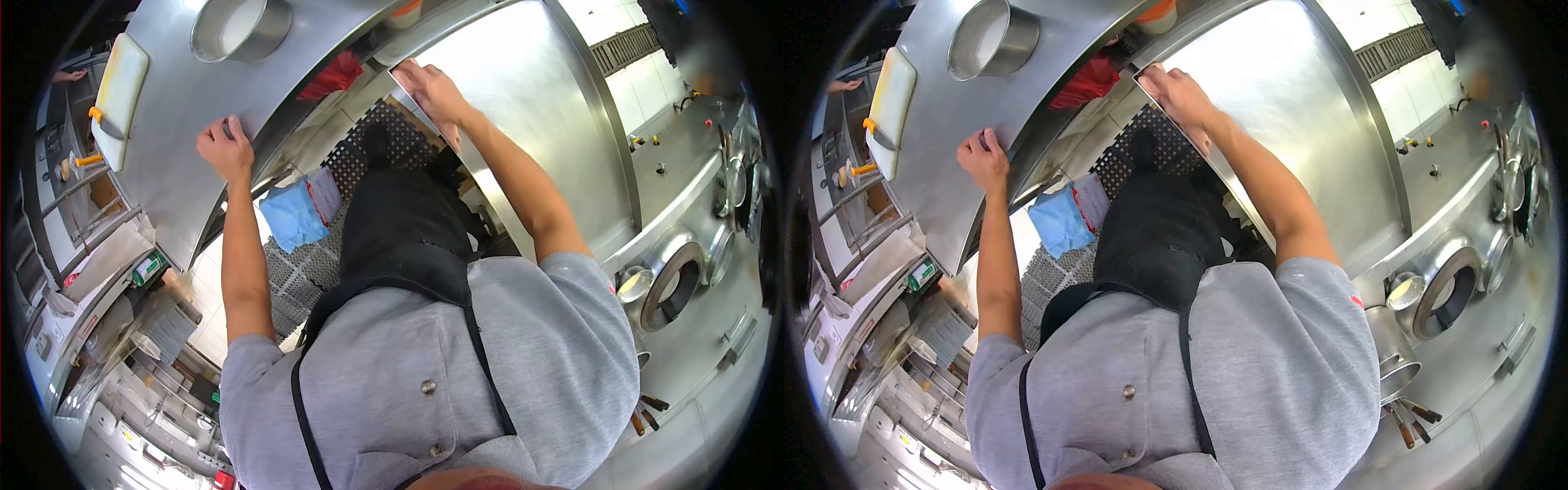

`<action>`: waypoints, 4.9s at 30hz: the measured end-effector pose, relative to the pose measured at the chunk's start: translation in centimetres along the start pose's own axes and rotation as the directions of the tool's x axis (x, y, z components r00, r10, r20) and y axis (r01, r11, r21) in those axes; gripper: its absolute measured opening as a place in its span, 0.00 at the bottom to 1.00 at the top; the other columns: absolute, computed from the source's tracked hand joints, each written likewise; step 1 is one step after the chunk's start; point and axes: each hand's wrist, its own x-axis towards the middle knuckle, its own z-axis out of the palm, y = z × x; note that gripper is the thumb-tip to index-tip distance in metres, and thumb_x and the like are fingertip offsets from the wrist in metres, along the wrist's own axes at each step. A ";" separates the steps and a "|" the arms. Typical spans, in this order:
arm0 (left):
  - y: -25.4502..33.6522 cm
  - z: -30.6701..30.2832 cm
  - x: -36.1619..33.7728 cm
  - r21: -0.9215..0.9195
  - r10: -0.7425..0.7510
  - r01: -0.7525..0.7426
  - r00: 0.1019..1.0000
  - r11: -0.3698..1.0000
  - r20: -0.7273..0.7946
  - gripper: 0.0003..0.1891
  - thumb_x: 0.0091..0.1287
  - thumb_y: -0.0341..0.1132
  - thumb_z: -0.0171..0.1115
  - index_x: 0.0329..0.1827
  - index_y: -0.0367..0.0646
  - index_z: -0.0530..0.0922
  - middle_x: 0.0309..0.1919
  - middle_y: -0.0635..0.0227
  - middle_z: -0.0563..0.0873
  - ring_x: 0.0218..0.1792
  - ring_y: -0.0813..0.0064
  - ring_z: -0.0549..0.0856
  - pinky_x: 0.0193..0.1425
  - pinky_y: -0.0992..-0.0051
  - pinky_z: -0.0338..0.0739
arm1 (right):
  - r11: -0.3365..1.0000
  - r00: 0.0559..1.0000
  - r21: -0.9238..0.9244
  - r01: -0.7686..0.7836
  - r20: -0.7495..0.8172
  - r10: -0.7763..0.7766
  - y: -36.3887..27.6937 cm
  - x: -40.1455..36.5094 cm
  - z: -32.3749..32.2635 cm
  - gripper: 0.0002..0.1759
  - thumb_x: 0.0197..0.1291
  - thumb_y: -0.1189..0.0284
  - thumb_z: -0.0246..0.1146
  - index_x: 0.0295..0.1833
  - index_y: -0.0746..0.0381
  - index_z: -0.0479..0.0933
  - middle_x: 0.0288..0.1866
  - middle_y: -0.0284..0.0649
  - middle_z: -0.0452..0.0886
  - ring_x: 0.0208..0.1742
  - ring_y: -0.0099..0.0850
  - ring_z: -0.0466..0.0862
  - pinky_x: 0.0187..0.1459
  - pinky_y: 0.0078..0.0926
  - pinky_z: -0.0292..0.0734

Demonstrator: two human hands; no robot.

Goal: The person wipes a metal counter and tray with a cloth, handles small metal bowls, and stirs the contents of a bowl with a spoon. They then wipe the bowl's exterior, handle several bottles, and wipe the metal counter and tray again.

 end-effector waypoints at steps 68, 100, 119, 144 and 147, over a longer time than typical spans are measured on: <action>-0.8 0.1 0.0 0.019 -0.001 0.001 0.999 1.000 -0.034 0.13 0.64 0.45 0.63 0.39 0.44 0.81 0.39 0.58 0.79 0.43 0.54 0.77 0.48 0.57 0.70 | 0.969 0.956 -0.095 -0.227 -0.210 0.203 -0.4 -10.2 -2.6 0.27 0.43 0.79 0.69 0.54 0.63 0.77 0.49 0.48 0.79 0.51 0.49 0.78 0.50 0.39 0.77; 0.1 0.2 0.4 0.113 0.009 -0.002 0.998 0.994 -0.063 0.19 0.63 0.51 0.63 0.37 0.42 0.79 0.39 0.57 0.77 0.44 0.53 0.75 0.49 0.56 0.70 | -0.222 0.869 0.853 -0.473 0.494 0.045 -3.5 1.0 -1.1 0.35 0.41 0.81 0.61 0.62 0.68 0.70 0.50 0.48 0.81 0.46 0.37 0.84 0.51 0.34 0.83; -1.6 1.4 -0.1 0.207 0.107 -0.097 0.994 0.974 -0.038 0.23 0.65 0.58 0.57 0.38 0.44 0.79 0.37 0.57 0.78 0.40 0.51 0.77 0.42 0.53 0.71 | 0.313 0.489 0.629 -0.712 0.123 0.864 -7.5 -41.7 -17.4 0.26 0.45 0.66 0.69 0.52 0.65 0.77 0.39 0.41 0.83 0.38 0.29 0.82 0.37 0.24 0.78; -1.1 0.7 -0.3 0.007 0.033 -0.033 0.999 0.999 0.038 0.18 0.66 0.50 0.61 0.38 0.41 0.79 0.37 0.56 0.77 0.41 0.53 0.76 0.45 0.55 0.70 | 0.541 0.349 0.338 -0.770 -0.486 0.801 1.8 -3.3 -0.9 0.12 0.48 0.70 0.67 0.37 0.66 0.82 0.41 0.51 0.84 0.44 0.48 0.86 0.44 0.43 0.81; -1.3 0.1 -0.2 0.022 0.079 -0.079 0.997 0.997 0.004 0.18 0.66 0.49 0.61 0.37 0.40 0.78 0.37 0.56 0.77 0.41 0.53 0.76 0.45 0.55 0.70 | 0.392 0.180 0.257 -0.883 -0.587 0.789 7.2 -14.0 -8.7 0.11 0.56 0.70 0.60 0.31 0.66 0.82 0.36 0.52 0.84 0.37 0.47 0.85 0.39 0.46 0.79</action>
